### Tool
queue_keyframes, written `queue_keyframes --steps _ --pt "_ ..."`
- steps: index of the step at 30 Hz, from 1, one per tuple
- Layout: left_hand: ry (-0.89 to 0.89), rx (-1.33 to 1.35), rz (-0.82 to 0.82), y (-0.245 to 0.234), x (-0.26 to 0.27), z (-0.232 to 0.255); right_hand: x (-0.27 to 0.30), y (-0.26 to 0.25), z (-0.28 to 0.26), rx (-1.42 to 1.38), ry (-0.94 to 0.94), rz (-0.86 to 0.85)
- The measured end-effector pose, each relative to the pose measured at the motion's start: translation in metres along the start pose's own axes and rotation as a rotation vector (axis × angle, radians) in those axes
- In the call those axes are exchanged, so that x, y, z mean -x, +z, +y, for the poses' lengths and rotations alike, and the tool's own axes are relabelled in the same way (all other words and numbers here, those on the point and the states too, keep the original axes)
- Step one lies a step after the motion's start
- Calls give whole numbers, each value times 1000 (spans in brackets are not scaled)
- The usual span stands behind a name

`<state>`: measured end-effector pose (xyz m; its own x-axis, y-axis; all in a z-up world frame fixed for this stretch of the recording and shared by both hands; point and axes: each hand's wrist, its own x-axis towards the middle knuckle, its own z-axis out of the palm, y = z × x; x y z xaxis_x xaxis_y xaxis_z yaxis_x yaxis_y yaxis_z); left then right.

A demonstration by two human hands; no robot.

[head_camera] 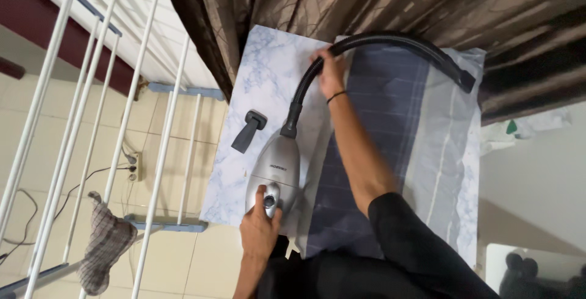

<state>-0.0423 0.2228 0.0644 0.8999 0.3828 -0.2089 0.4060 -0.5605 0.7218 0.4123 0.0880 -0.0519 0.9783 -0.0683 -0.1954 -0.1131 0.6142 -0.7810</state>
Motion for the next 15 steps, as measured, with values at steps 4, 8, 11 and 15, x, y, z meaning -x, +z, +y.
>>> queue_keyframes --steps 4,8,11,15 --pt "47 33 -4 -7 1 -1 -13 -11 -86 -108 -38 116" --pt "71 -21 -13 -7 -8 5 -9 -43 -166 -148 -416 369" --pt "88 -28 -15 -2 -11 11 0 -77 -236 -154 -657 474" --pt "120 -59 -74 0 -8 13 38 -95 -297 -133 -807 455"
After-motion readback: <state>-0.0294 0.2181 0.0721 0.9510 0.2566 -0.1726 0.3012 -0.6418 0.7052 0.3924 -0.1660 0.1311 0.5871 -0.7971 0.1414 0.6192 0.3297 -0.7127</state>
